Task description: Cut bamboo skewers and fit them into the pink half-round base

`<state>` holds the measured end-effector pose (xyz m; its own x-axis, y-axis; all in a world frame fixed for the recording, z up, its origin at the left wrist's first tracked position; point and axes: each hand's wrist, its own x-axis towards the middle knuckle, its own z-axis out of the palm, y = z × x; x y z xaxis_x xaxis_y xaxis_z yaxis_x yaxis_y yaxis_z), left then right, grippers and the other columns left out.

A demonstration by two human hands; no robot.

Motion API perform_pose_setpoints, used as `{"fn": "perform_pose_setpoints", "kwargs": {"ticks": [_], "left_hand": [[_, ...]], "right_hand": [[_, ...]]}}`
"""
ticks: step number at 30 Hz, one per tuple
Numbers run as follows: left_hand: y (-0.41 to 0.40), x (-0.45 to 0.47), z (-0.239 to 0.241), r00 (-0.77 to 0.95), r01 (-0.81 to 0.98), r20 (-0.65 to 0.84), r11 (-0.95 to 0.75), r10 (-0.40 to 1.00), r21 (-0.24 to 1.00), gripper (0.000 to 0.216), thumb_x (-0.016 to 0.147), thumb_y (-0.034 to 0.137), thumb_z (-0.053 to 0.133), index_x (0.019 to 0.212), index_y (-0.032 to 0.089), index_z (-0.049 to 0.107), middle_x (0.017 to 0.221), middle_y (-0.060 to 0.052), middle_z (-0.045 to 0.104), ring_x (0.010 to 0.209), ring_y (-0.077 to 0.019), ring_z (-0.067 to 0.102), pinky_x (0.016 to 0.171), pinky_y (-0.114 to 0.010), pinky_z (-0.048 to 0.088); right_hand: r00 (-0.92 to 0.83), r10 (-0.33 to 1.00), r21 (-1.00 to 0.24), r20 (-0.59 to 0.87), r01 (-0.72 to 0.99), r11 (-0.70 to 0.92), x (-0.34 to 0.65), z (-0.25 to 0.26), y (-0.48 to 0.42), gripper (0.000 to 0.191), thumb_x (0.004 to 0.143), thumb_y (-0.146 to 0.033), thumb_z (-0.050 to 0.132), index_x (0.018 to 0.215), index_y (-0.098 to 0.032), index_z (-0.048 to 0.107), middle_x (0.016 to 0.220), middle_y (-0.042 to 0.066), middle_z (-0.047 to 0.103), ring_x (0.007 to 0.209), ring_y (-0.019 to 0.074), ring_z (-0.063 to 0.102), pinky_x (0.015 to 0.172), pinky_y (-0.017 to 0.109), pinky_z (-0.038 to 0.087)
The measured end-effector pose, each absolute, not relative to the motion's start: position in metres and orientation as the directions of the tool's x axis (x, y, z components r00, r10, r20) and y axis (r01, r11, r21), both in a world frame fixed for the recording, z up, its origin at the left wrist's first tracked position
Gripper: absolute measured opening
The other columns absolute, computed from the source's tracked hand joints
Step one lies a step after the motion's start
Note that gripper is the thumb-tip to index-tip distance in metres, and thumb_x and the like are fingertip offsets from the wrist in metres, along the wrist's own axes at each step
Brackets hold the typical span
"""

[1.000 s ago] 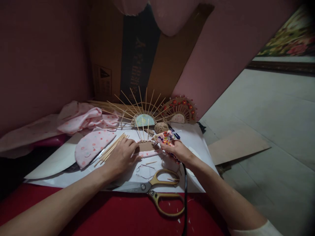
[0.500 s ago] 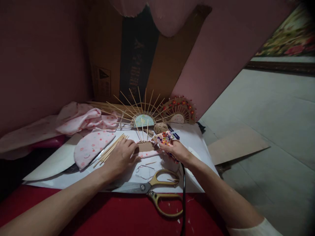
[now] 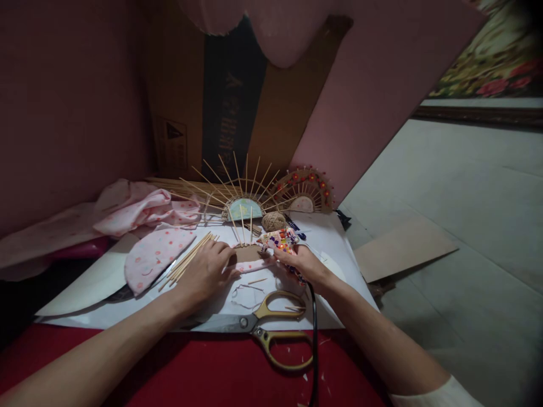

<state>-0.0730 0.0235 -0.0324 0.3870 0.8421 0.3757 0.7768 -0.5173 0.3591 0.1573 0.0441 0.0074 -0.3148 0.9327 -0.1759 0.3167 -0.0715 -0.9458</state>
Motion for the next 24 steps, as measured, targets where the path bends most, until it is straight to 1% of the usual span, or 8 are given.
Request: {"fn": "perform_pose_setpoints", "kwargs": {"ticks": [3, 6, 10, 13, 15, 19, 24], "left_hand": [[0.024, -0.074, -0.033, 0.391, 0.772, 0.379, -0.523, 0.838, 0.360, 0.015, 0.077, 0.029, 0.061, 0.085, 0.017, 0.057, 0.091, -0.008, 0.059, 0.086, -0.0231, 0.048, 0.077, -0.038, 0.041], [0.024, -0.074, -0.033, 0.397, 0.770, 0.377, -0.528, 0.837, 0.359, 0.014, 0.078, 0.030, 0.060, 0.084, 0.018, 0.057, 0.091, -0.007, 0.059, 0.087, -0.0231, 0.048, 0.077, -0.039, 0.041], [0.024, -0.074, -0.032, 0.390, 0.761, 0.385, -0.528, 0.836, 0.377, 0.014, 0.077, 0.030, 0.061, 0.083, 0.018, 0.057, 0.090, -0.007, 0.059, 0.085, -0.0227, 0.048, 0.077, -0.039, 0.041], [0.024, -0.073, -0.031, 0.394, 0.773, 0.377, -0.524, 0.838, 0.357, 0.014, 0.077, 0.030, 0.060, 0.084, 0.017, 0.057, 0.090, -0.008, 0.059, 0.085, -0.0229, 0.048, 0.077, -0.039, 0.041], [0.024, -0.073, -0.031, 0.399, 0.780, 0.368, -0.522, 0.840, 0.345, 0.015, 0.078, 0.030, 0.059, 0.084, 0.017, 0.057, 0.090, -0.008, 0.059, 0.085, -0.0229, 0.048, 0.076, -0.039, 0.041], [0.024, -0.073, -0.032, 0.398, 0.782, 0.365, -0.519, 0.841, 0.344, 0.015, 0.078, 0.030, 0.060, 0.084, 0.017, 0.057, 0.090, -0.008, 0.059, 0.085, -0.0233, 0.047, 0.077, -0.039, 0.041], [0.025, -0.074, -0.033, 0.389, 0.780, 0.376, -0.518, 0.841, 0.351, 0.014, 0.077, 0.029, 0.061, 0.084, 0.017, 0.057, 0.090, -0.008, 0.059, 0.086, -0.0234, 0.048, 0.077, -0.038, 0.041]], "right_hand": [[-0.301, 0.942, -0.946, -0.151, 0.319, -0.050, 0.163, 0.008, 0.044, 0.035, 0.074, -0.051, 0.063, 0.076, -0.016, 0.056, 0.056, -0.004, 0.047, 0.045, 0.0082, 0.038, 0.041, 0.022, 0.028], [-0.303, 0.943, -0.928, -0.138, 0.373, -0.016, 0.164, 0.008, 0.044, 0.035, 0.074, -0.050, 0.063, 0.080, -0.016, 0.059, 0.059, -0.002, 0.051, 0.051, 0.0102, 0.043, 0.046, 0.022, 0.032], [-0.271, 0.950, -0.872, -0.154, 0.490, -0.001, 0.158, 0.010, 0.046, 0.032, 0.074, -0.048, 0.062, 0.073, -0.016, 0.058, 0.056, -0.001, 0.051, 0.050, 0.0110, 0.043, 0.046, 0.023, 0.033], [-0.226, 0.960, -0.824, -0.167, 0.567, -0.010, 0.154, 0.011, 0.047, 0.031, 0.072, -0.046, 0.063, 0.065, -0.017, 0.053, 0.051, -0.003, 0.047, 0.045, 0.0098, 0.040, 0.044, 0.023, 0.031], [-0.213, 0.959, -0.800, -0.186, 0.600, -0.023, 0.154, 0.012, 0.048, 0.031, 0.071, -0.045, 0.064, 0.065, -0.018, 0.052, 0.049, -0.004, 0.045, 0.042, 0.0093, 0.039, 0.042, 0.023, 0.030], [-0.181, 0.963, -0.770, -0.202, 0.636, -0.042, 0.159, 0.013, 0.049, 0.032, 0.072, -0.047, 0.062, 0.065, -0.018, 0.051, 0.049, -0.004, 0.045, 0.040, 0.0093, 0.039, 0.040, 0.023, 0.030], [-0.193, 0.964, -0.791, -0.183, 0.611, -0.027, 0.159, 0.015, 0.049, 0.033, 0.072, -0.048, 0.061, 0.065, -0.018, 0.050, 0.050, -0.004, 0.046, 0.040, 0.0089, 0.040, 0.039, 0.023, 0.031]]}}
